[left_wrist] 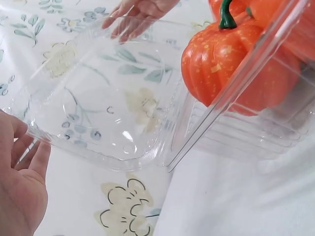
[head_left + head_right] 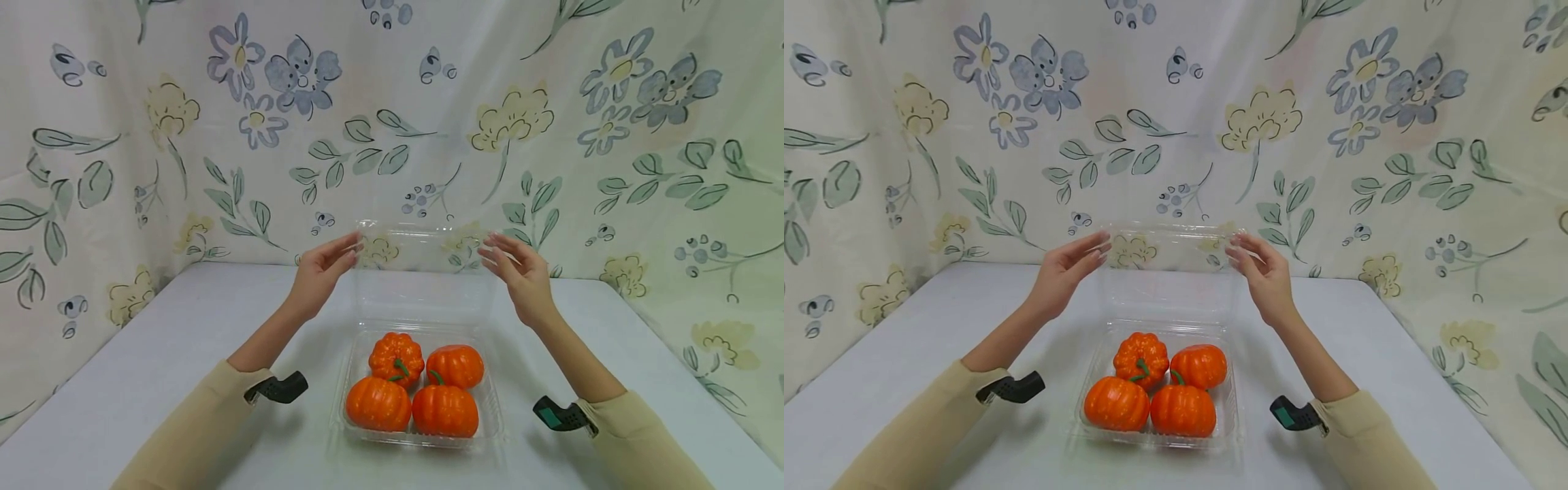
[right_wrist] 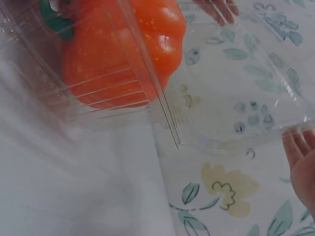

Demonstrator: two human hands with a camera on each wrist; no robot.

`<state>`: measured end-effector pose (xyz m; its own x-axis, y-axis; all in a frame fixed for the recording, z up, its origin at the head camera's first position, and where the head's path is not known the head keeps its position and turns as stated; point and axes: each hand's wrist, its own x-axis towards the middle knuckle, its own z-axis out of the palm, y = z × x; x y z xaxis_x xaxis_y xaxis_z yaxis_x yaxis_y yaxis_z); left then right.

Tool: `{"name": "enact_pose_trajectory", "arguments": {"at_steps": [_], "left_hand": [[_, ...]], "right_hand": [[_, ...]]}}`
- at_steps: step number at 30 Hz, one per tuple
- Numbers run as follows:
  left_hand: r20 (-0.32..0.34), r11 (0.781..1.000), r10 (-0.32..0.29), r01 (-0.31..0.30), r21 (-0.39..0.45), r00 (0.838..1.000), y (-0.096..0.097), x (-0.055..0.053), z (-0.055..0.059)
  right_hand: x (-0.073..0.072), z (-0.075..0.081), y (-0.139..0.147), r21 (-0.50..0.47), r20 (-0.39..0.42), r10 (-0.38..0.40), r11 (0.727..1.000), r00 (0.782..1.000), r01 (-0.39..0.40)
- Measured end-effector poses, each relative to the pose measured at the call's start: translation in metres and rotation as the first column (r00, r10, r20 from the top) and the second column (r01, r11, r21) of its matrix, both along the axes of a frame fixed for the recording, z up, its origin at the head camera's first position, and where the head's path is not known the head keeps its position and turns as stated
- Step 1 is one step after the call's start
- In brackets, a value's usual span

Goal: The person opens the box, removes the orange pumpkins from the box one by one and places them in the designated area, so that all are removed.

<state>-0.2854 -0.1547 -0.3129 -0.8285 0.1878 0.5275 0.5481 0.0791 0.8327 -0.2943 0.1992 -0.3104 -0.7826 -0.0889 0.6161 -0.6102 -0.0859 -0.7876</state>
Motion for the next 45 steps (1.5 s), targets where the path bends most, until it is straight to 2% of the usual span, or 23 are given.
{"name": "enact_pose_trajectory", "arguments": {"at_steps": [11,15,20,25,29,34,37,45], "left_hand": [[0.027,1.0,0.01,-0.01,0.017,1.0,0.002,-0.015,-0.004],[0.054,1.0,0.011,-0.012,0.021,0.998,0.002,-0.02,-0.005],[0.086,0.999,0.021,-0.023,0.026,0.996,0.004,-0.026,-0.007],[0.147,0.997,0.014,-0.025,0.072,0.989,0.005,-0.031,-0.01],[0.195,0.995,0.004,-0.023,0.095,0.981,0.004,-0.035,-0.013],[0.24,0.995,-0.026,0.003,0.096,0.97,0.003,-0.036,-0.016],[0.261,0.997,-0.04,0.02,0.081,0.965,0.001,-0.037,-0.018],[0.312,1.0,-0.028,0.021,0.023,0.95,-0.003,-0.033,-0.028]], "right_hand": [[-0.019,-0.004,0.001,0.027,0.041,-0.015,1.0,0.999,0.014],[-0.025,-0.006,0.002,0.038,0.055,-0.016,0.999,0.998,0.014],[-0.032,-0.008,0.004,0.104,0.076,-0.039,0.994,0.996,0.031],[-0.037,-0.01,0.006,0.143,0.106,-0.033,0.99,0.994,0.018],[-0.037,-0.014,0.009,0.167,0.141,-0.029,0.986,0.99,0.005],[-0.032,-0.02,0.011,0.223,0.191,-0.059,0.975,0.98,0.015],[-0.029,-0.025,0.011,0.246,0.21,-0.066,0.969,0.975,0.013],[-0.021,-0.039,0.013,0.293,0.235,-0.054,0.956,0.97,-0.018]]}}
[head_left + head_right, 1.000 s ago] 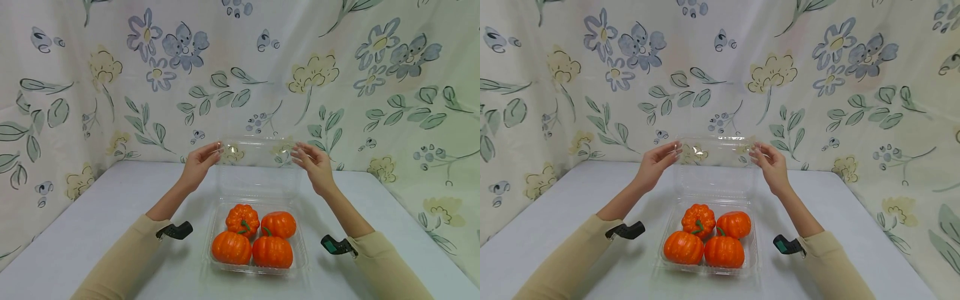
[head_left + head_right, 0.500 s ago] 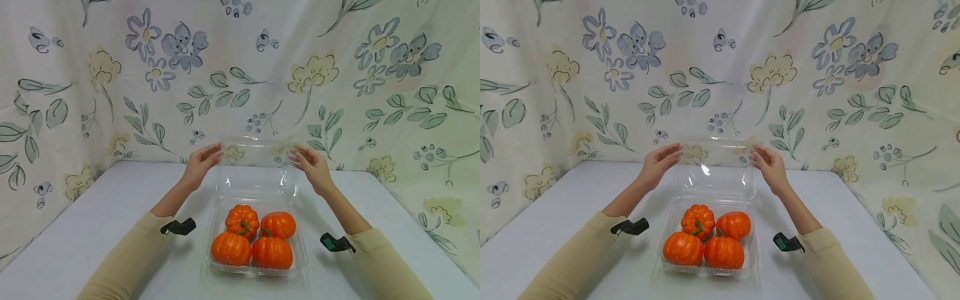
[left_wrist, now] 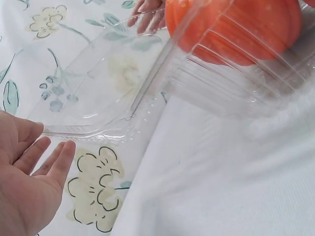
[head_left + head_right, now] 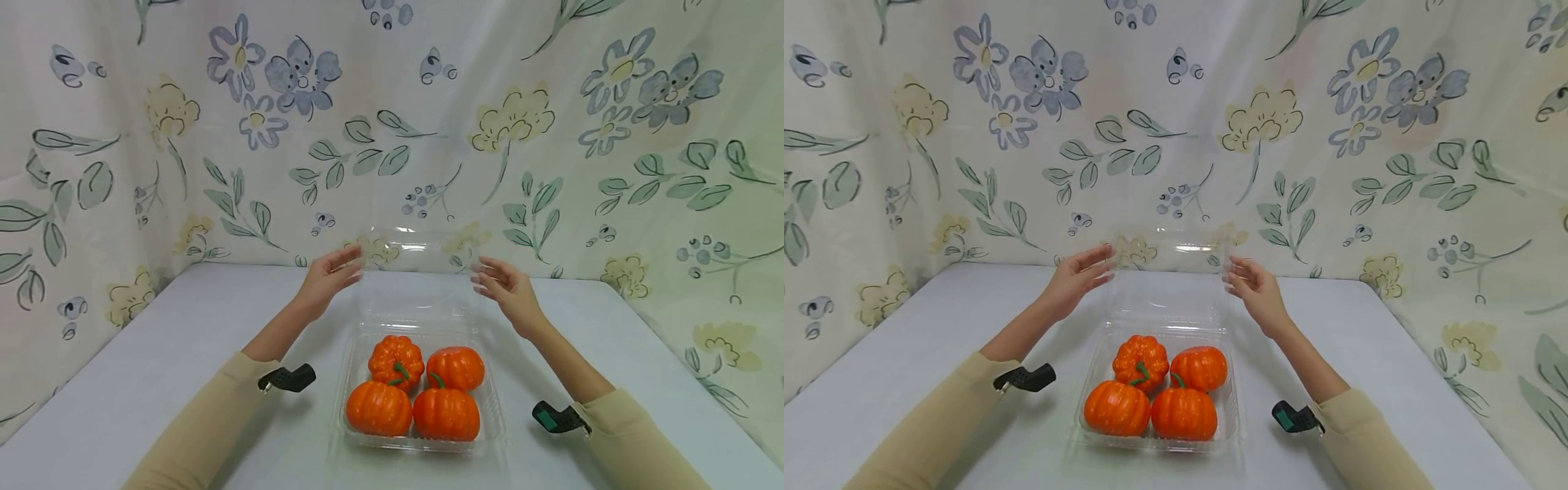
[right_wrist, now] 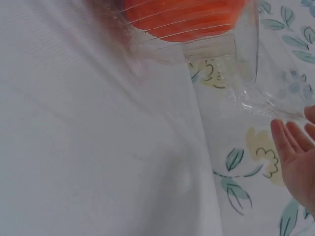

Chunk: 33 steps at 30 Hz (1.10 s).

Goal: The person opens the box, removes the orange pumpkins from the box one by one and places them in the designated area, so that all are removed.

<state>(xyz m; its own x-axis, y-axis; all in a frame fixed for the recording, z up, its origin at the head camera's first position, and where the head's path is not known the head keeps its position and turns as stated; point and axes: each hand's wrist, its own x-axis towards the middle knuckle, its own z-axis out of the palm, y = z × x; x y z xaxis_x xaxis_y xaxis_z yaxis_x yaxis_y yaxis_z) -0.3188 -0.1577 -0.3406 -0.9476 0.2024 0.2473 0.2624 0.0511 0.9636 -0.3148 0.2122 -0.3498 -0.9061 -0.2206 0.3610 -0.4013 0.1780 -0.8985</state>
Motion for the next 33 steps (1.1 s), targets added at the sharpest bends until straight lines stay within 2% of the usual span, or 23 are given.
{"name": "enact_pose_trajectory", "arguments": {"at_steps": [7,12,17,22,28,33], "left_hand": [[0.074,0.999,-0.019,0.021,-0.034,0.997,-0.001,0.008,-0.012],[0.121,0.996,-0.055,0.063,-0.069,0.991,-0.003,0.016,-0.022],[0.16,0.994,-0.085,0.094,-0.053,0.984,-0.005,0.02,-0.029],[0.175,0.995,-0.086,0.092,-0.028,0.981,-0.004,0.02,-0.031],[0.183,0.996,-0.083,0.088,-0.02,0.98,-0.003,0.017,-0.034],[0.215,0.996,-0.077,0.083,-0.017,0.974,-0.003,0.015,-0.036]], "right_hand": [[0.01,-0.009,0.003,0.023,0.064,0.023,0.999,0.998,-0.024],[0.014,-0.013,0.005,0.05,0.108,0.025,0.998,0.994,-0.03],[0.015,-0.019,0.006,0.071,0.142,0.042,0.996,0.989,-0.053],[0.011,-0.024,0.008,0.082,0.155,0.052,0.995,0.987,-0.065],[0.007,-0.025,0.006,0.052,0.185,0.064,0.996,0.981,-0.075],[0.006,-0.025,0.003,0.034,0.226,0.067,0.997,0.972,-0.076]]}}
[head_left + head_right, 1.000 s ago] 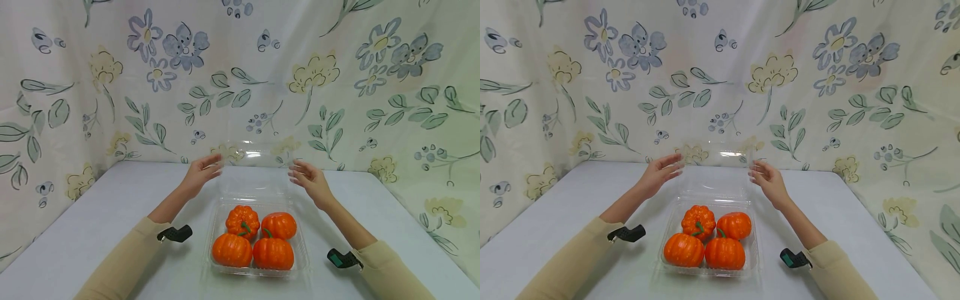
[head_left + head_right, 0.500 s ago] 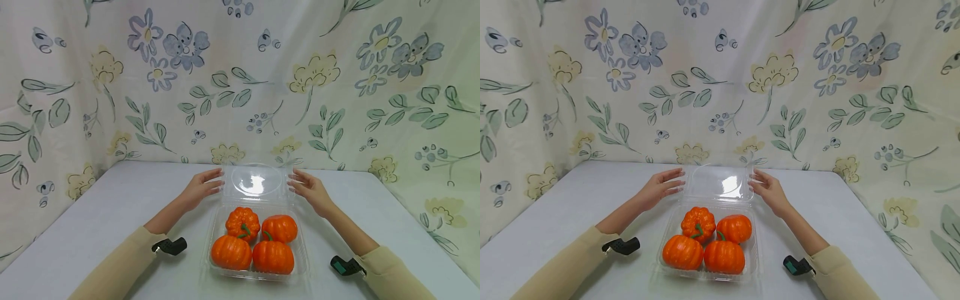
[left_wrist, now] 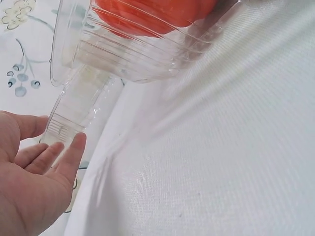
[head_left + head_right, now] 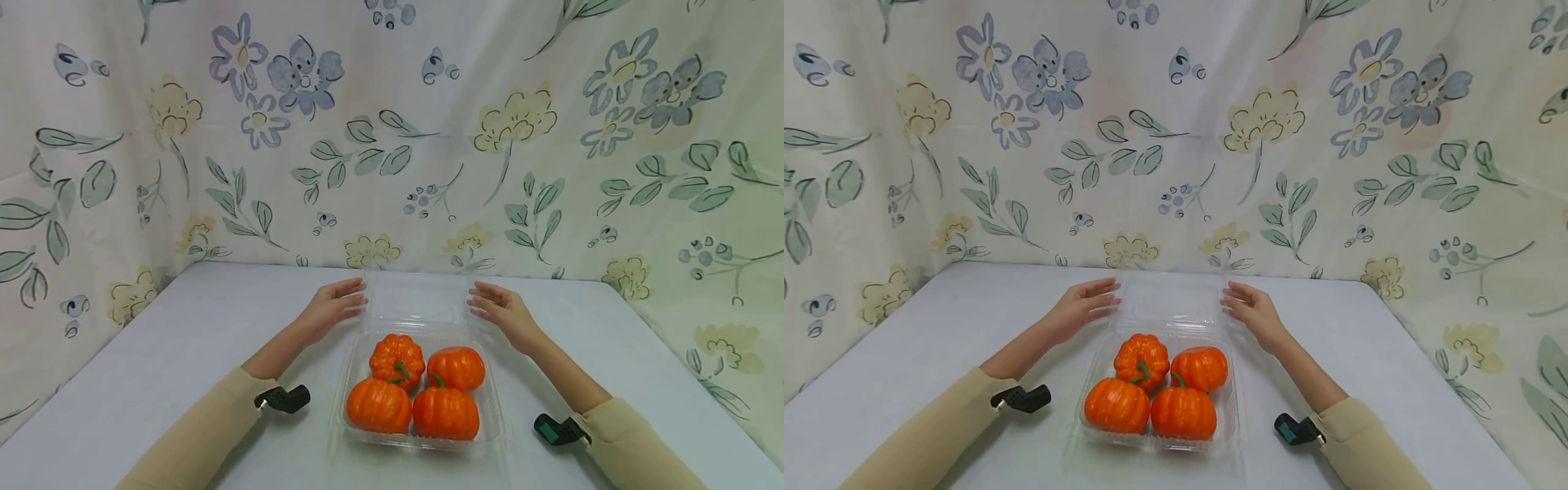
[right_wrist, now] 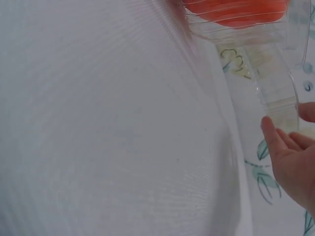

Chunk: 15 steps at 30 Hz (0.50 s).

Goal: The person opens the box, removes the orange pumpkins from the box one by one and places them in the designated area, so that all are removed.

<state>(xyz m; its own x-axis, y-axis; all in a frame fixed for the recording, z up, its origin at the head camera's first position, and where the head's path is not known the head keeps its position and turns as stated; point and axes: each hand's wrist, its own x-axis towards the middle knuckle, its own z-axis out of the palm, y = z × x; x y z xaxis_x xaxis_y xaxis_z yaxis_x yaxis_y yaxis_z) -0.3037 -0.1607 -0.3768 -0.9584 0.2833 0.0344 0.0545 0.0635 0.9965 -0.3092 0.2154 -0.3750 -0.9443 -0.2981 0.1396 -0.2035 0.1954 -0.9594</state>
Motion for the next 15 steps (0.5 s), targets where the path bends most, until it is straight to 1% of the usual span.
{"name": "enact_pose_trajectory", "arguments": {"at_steps": [5,11,15], "left_hand": [[0.034,1.0,-0.002,0.002,0.009,0.999,-0.001,-0.001,-0.003],[0.052,1.0,0.003,-0.004,0.021,0.999,-0.001,-0.002,-0.008],[0.06,1.0,0.014,-0.015,0.018,0.998,0.0,-0.002,-0.011]], "right_hand": [[-0.001,-0.002,-0.001,0.005,0.042,-0.001,1.0,0.999,0.0],[-0.001,-0.003,-0.001,0.028,0.085,0.007,1.0,0.996,-0.009],[0.0,-0.004,-0.001,0.022,0.12,0.009,1.0,0.993,-0.012]]}}
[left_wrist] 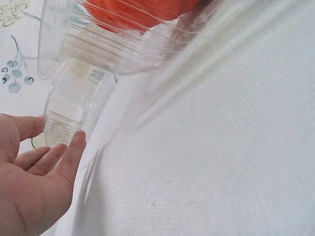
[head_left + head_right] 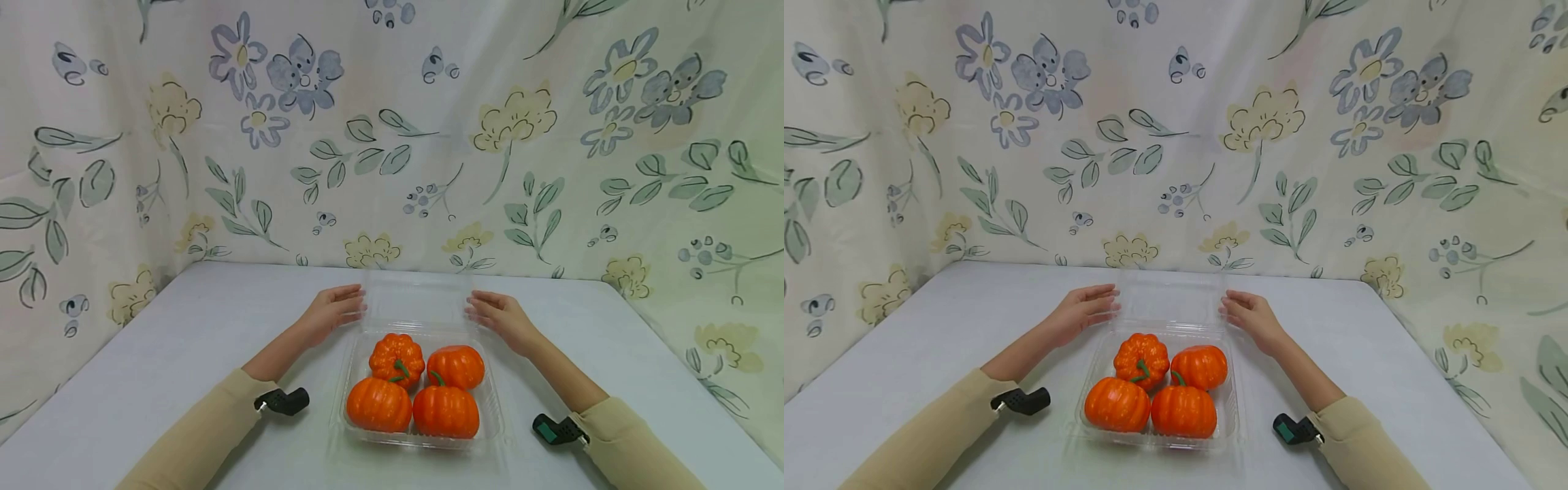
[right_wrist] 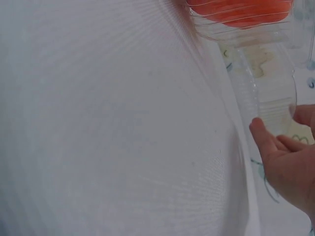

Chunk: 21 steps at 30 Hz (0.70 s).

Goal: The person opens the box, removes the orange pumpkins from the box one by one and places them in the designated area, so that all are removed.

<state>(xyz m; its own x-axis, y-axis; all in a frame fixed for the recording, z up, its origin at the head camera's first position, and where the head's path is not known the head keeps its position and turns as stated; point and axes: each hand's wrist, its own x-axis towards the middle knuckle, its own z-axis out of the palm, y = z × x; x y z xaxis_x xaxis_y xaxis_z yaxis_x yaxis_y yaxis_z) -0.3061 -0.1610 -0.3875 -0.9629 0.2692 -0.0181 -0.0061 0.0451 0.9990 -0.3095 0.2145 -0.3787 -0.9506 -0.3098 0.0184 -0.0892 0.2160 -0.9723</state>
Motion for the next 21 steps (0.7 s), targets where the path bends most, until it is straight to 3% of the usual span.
{"name": "enact_pose_trajectory", "arguments": {"at_steps": [21], "left_hand": [[0.02,1.0,0.02,-0.02,-0.002,1.0,0.0016,0.0015,-0.0036]], "right_hand": [[0.0051,0.0009,-0.0016,0.076,0.075,-0.009,0.997,0.997,0.003]]}}
